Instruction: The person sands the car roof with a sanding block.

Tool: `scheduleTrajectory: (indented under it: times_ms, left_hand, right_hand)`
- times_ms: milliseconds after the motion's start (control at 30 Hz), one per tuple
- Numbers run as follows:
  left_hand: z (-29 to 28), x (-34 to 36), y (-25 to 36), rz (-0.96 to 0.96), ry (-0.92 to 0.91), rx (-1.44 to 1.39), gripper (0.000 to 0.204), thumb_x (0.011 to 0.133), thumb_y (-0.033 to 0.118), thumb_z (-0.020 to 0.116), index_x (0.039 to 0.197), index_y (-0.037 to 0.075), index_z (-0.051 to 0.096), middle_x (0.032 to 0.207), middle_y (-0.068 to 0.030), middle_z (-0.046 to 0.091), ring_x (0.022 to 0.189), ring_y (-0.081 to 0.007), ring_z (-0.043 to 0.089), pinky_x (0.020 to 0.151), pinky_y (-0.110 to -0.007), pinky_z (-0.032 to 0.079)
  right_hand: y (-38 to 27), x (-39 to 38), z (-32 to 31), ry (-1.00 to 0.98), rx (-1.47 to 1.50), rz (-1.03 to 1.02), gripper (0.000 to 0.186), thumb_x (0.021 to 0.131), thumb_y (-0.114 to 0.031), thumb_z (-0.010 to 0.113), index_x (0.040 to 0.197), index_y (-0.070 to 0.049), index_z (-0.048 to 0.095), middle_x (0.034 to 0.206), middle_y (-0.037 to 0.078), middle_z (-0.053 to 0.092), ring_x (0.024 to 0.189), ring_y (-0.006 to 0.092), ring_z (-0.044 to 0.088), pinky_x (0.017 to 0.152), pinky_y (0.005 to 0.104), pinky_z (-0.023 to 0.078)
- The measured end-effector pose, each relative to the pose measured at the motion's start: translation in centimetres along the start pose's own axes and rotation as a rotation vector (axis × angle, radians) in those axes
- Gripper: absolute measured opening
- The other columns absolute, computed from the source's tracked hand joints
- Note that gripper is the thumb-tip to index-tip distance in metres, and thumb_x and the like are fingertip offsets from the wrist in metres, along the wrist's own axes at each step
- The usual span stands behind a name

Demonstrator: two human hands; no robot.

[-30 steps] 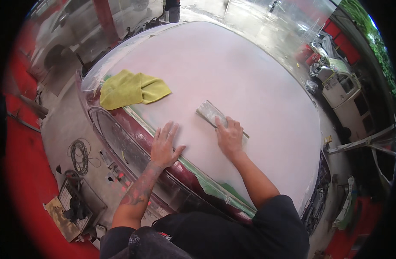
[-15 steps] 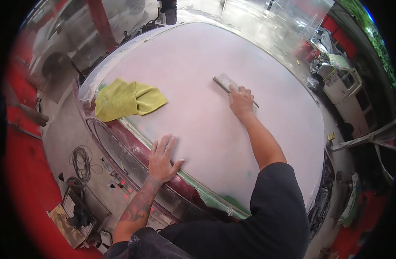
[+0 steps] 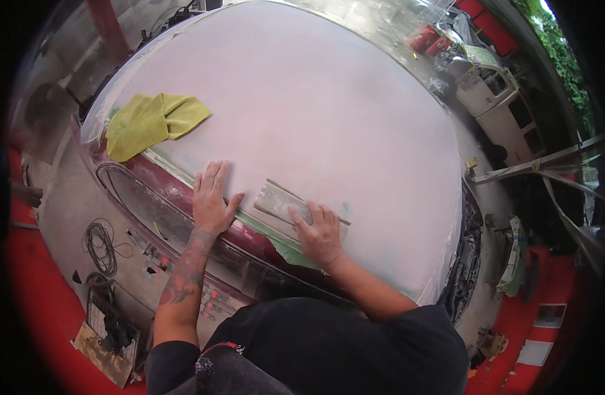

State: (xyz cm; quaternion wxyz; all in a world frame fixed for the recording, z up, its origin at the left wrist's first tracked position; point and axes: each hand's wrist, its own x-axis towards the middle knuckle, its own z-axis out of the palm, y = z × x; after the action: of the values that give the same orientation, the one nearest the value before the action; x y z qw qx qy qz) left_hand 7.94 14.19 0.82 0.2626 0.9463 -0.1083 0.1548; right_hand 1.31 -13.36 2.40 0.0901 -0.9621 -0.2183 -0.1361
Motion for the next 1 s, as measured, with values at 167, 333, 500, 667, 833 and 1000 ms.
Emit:
scheduleTrajectory:
  times_ms: [167,333,500,667,833,1000]
  left_hand:
    - [-0.4,-0.7,0.0,-0.02,-0.033,0.001,0.076,0.091,0.045,0.065,0.152,0.008,0.04,0.151,-0.0183,0.045,0.144,-0.0357,0.038,0.12,-0.055,0.024]
    - [-0.7,-0.5,0.5,-0.015,-0.047,-0.021,0.077,0.089,0.045,0.067,0.151,0.007,0.042,0.151,-0.0187,0.046,0.143,-0.0378,0.039,0.119,-0.056,0.025]
    - [-0.7,-0.2,0.6,0.009,-0.028,-0.024,0.076,0.089,0.045,0.068,0.15,0.006,0.043,0.15,-0.0193,0.046,0.142,-0.0387,0.04,0.118,-0.056,0.026]
    - [-0.7,-0.5,0.0,0.001,-0.03,-0.007,0.075,0.089,0.043,0.068,0.149,0.005,0.044,0.15,-0.0197,0.046,0.142,-0.0384,0.04,0.118,-0.055,0.026]
    - [-0.1,-0.1,0.2,0.008,-0.011,0.014,0.078,0.088,0.046,0.069,0.15,0.008,0.043,0.15,-0.0178,0.045,0.143,-0.0364,0.038,0.118,-0.056,0.026]
    - [-0.7,-0.3,0.5,-0.031,-0.07,0.023,0.077,0.087,0.042,0.07,0.15,0.007,0.043,0.152,-0.0179,0.044,0.144,-0.0363,0.037,0.119,-0.055,0.024]
  right_hand:
    - [2.8,4.6,0.4,-0.012,0.029,-0.071,0.053,0.082,-0.017,0.072,0.134,-0.02,0.063,0.128,0.018,0.056,0.113,0.036,0.053,0.094,0.0487,0.043]
    - [13.0,20.3,4.7,0.044,-0.058,0.079,0.042,0.093,-0.026,0.065,0.134,-0.021,0.063,0.126,0.021,0.061,0.111,0.0397,0.058,0.093,0.0506,0.048]
    - [18.2,29.2,6.4,-0.054,-0.162,0.358,0.041,0.098,-0.034,0.056,0.138,-0.026,0.06,0.132,0.017,0.059,0.119,0.038,0.056,0.096,0.0512,0.047]
    - [12.9,19.2,4.9,0.05,-0.026,0.13,0.043,0.093,-0.023,0.065,0.136,-0.021,0.063,0.13,0.02,0.06,0.117,0.0398,0.056,0.097,0.0505,0.047]
    - [4.1,1.8,-1.0,0.042,0.025,-0.009,0.05,0.082,-0.014,0.072,0.131,-0.02,0.065,0.129,0.016,0.057,0.113,0.0355,0.054,0.096,0.048,0.044]
    - [4.4,-0.5,-2.1,-0.035,0.076,-0.074,0.051,0.079,-0.013,0.073,0.129,-0.02,0.066,0.128,0.015,0.057,0.112,0.0352,0.055,0.095,0.0481,0.045]
